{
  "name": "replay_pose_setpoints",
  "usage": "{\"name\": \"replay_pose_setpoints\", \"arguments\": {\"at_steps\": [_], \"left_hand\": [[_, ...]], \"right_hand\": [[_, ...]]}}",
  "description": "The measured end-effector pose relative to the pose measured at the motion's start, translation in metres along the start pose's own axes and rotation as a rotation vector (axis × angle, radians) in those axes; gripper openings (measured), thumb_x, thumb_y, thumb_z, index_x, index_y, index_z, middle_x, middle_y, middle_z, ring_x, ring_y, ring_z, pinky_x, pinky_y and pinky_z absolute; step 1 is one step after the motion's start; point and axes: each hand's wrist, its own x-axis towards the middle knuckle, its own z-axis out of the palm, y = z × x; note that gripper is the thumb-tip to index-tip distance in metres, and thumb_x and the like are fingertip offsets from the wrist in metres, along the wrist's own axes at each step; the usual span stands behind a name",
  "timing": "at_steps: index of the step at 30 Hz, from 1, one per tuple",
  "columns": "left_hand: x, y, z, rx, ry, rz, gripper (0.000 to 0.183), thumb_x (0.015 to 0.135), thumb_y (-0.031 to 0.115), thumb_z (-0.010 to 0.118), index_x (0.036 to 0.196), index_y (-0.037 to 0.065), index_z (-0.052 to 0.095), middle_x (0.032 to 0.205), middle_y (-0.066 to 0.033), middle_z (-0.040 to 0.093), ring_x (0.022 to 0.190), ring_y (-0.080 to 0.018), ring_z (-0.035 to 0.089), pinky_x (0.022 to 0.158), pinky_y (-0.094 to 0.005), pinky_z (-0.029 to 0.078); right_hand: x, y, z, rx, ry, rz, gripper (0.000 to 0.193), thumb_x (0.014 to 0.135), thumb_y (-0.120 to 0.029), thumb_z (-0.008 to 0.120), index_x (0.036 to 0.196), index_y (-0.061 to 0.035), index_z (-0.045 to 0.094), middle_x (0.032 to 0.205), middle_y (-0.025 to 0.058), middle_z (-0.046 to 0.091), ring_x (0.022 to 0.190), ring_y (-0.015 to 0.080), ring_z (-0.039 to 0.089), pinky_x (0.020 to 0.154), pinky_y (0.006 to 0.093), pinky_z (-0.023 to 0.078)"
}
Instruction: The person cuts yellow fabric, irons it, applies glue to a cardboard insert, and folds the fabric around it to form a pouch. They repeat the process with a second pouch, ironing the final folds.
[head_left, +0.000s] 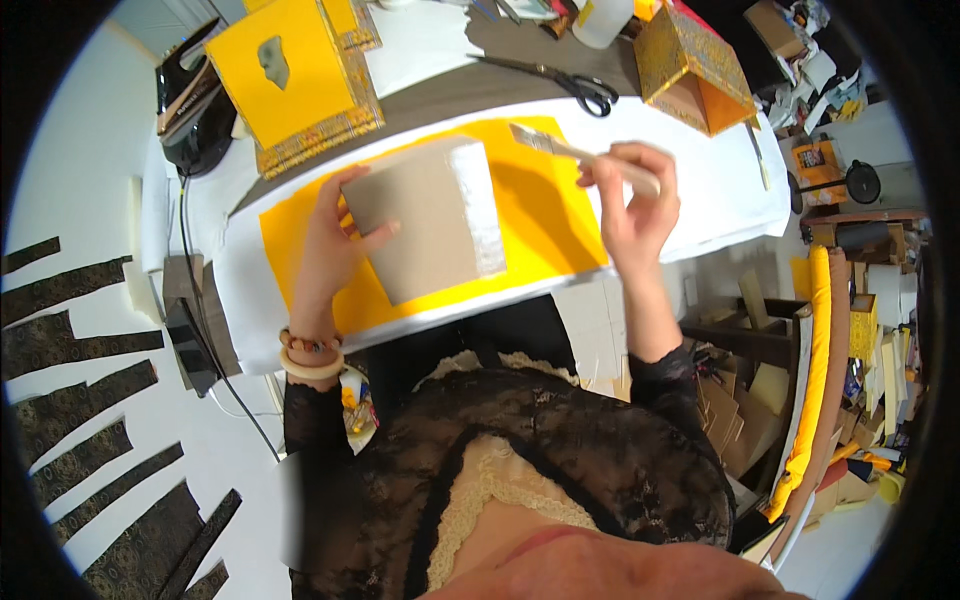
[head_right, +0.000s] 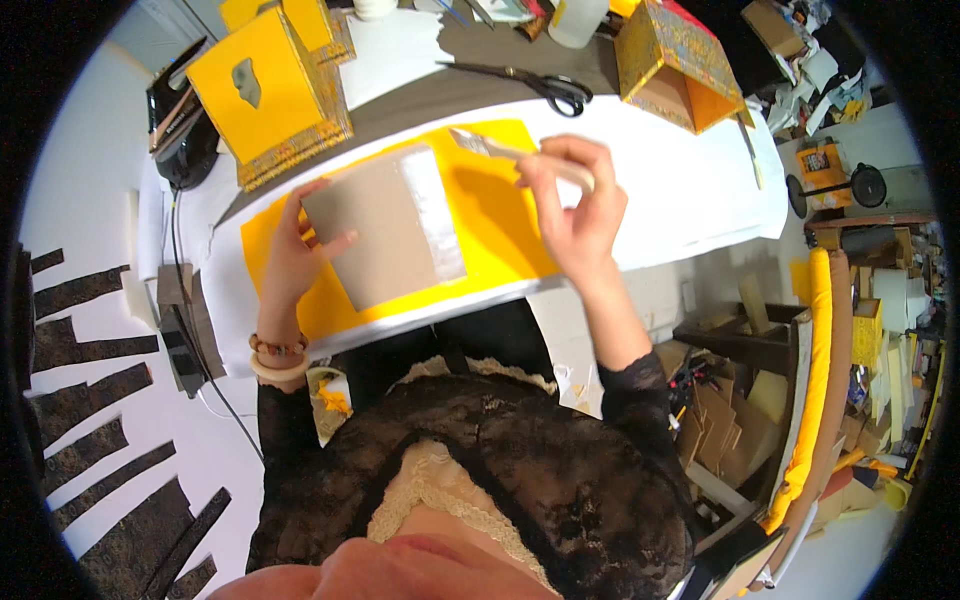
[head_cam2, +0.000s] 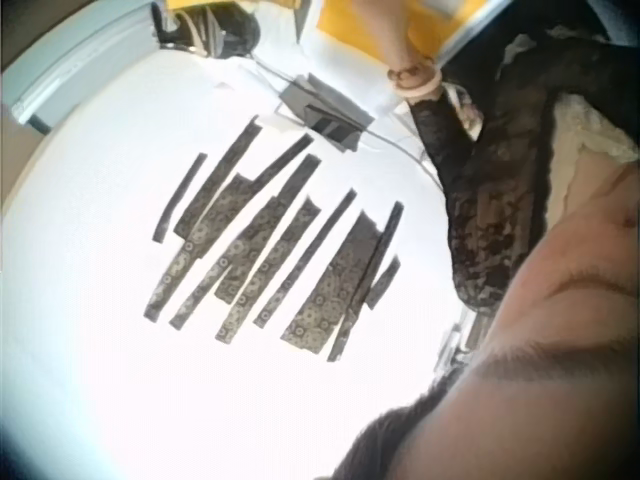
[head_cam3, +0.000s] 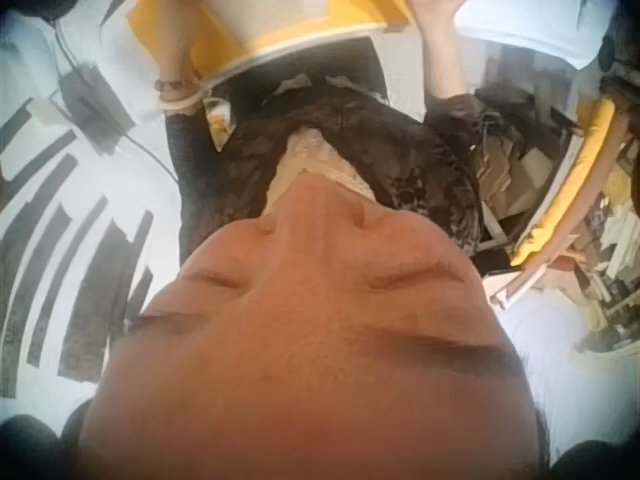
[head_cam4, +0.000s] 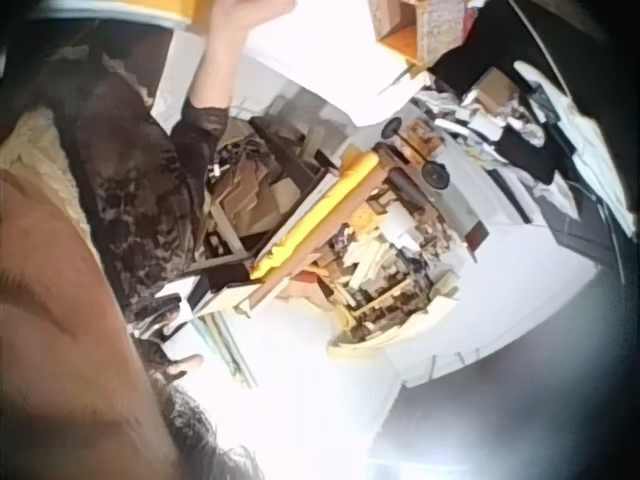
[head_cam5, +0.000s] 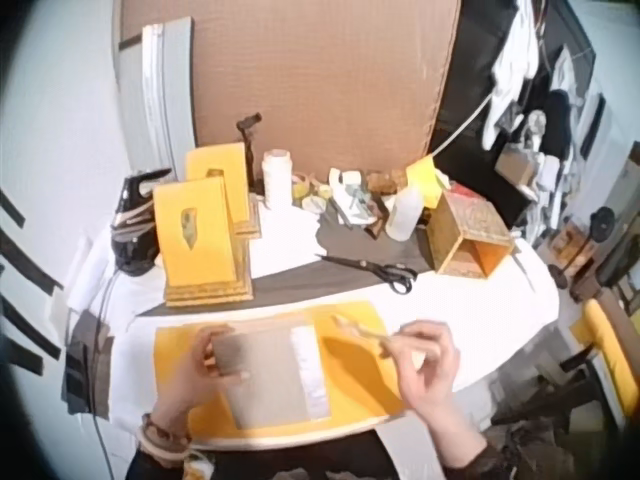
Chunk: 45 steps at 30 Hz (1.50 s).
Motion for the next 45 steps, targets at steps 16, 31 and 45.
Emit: {"name": "replay_pose_setpoints", "arguments": {"at_steps": [16, 31, 45], "left_hand": [[0.002, 0.002, -0.001, 0.019, -0.006, 0.052, 0.07, 0.076, -0.005, 0.081, 0.137, 0.004, 0.046, 0.146, -0.0131, 0.042, 0.134, -0.0246, 0.049, 0.107, -0.0378, 0.05], [0.002, 0.004, -0.001, 0.07, 0.014, 0.031, 0.069, 0.073, 0.004, 0.085, 0.133, 0.007, 0.051, 0.142, -0.0163, 0.046, 0.138, -0.0327, 0.046, 0.109, -0.0391, 0.048], [0.005, -0.014, 0.012, -0.15, -0.018, 0.159, 0.082, 0.08, -0.003, 0.078, 0.149, 0.003, 0.035, 0.145, -0.0141, 0.043, 0.134, -0.0262, 0.048, 0.108, -0.0397, 0.047]], "right_hand": [[0.382, 0.146, 0.274, -0.839, -0.434, -0.422, 0.021, 0.092, -0.018, 0.066, 0.104, -0.0021, 0.071, 0.091, 0.0169, 0.075, 0.088, 0.0328, 0.074, 0.077, 0.0414, 0.059], [0.4, 0.153, 0.337, -1.179, -0.831, -0.015, 0.055, 0.077, -0.035, 0.083, 0.126, -0.0146, 0.071, 0.133, 0.0125, 0.067, 0.13, 0.0364, 0.054, 0.104, 0.0568, 0.039], [0.44, 0.177, 0.17, -0.108, -0.146, 0.04, 0.026, 0.097, -0.018, 0.058, 0.11, -0.0024, 0.074, 0.084, 0.0149, 0.075, 0.077, 0.0241, 0.071, 0.068, 0.0368, 0.054]]}}
